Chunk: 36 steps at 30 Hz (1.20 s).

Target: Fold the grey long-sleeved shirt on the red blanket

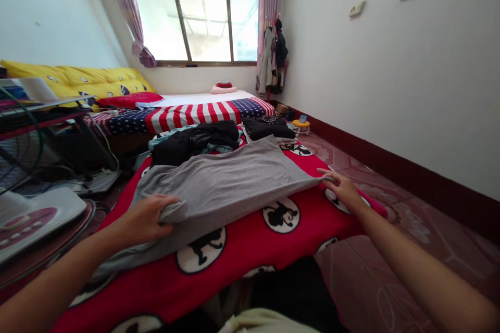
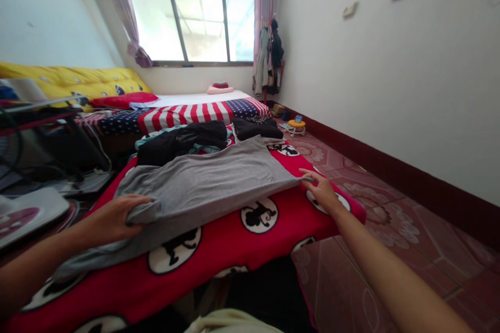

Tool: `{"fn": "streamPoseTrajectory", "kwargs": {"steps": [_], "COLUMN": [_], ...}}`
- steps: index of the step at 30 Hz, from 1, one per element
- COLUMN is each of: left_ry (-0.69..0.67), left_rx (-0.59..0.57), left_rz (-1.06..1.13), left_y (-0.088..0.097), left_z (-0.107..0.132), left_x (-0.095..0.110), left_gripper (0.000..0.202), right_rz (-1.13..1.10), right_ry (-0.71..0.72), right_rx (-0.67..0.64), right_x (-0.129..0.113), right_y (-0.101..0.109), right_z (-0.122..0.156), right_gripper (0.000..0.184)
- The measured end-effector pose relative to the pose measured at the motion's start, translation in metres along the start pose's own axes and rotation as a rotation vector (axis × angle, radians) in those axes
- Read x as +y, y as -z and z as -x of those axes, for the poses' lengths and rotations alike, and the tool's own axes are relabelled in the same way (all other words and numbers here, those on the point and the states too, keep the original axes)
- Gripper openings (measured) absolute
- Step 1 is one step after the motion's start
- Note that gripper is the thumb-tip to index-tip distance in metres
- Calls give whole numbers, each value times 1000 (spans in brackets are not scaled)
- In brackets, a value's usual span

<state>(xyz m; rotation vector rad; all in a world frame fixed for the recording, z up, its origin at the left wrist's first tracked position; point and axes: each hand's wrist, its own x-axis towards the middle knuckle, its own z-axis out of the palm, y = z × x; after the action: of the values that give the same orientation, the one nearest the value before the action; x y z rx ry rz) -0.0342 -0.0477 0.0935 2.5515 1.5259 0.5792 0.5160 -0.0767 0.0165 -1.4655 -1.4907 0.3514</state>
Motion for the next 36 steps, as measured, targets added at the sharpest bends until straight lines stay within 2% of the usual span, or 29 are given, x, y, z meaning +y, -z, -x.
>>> {"fn": "streamPoseTrajectory", "kwargs": {"steps": [3,6,10,14,16,18,21,23,24,26,28,30,33,36], "left_ry": [2,42,96,187,199,187,113,5,-69,-194,-246,-240,-181,-120], "left_rx": [-89,-11,-8,-47,-83,-63,158,292,304,230,114,61,79,79], "left_rz": [-21,-120,-281,-395,-425,-462,-526,-497,-445,-292,-114,43,172,166], "left_y": [14,16,-1,-21,-28,-33,-40,-47,-52,-65,-82,-100,-124,-138], "left_z": [-9,-21,-34,-39,-39,-38,-33,-30,-30,-32,-38,-47,-59,-64], "left_x": [-15,-25,-28,-24,-21,-16,-3,11,19,36,51,60,61,58], "left_gripper": [23,27,33,35,35,42,64,61,53,40,39,43,40,37], "right_rz": [-40,98,369,503,578,648,727,771,777,734,623,517,434,480], "right_ry": [-23,-46,-86,-134,-167,-194,-215,-151,-80,128,335,466,510,432], "right_rx": [97,158,130,111,95,71,57,101,122,101,-36,-199,-307,-254], "right_x": [-5,-9,-9,-2,1,0,-10,-25,-35,-55,-74,-87,-93,-94], "right_y": [-13,-30,-53,-72,-78,-82,-84,-89,-94,-109,-130,-150,-170,-172], "right_z": [-28,-59,-87,-95,-93,-91,-87,-83,-80,-68,-51,-32,-10,1], "right_gripper": [37,45,42,36,34,33,34,35,35,28,18,14,15,16]}}
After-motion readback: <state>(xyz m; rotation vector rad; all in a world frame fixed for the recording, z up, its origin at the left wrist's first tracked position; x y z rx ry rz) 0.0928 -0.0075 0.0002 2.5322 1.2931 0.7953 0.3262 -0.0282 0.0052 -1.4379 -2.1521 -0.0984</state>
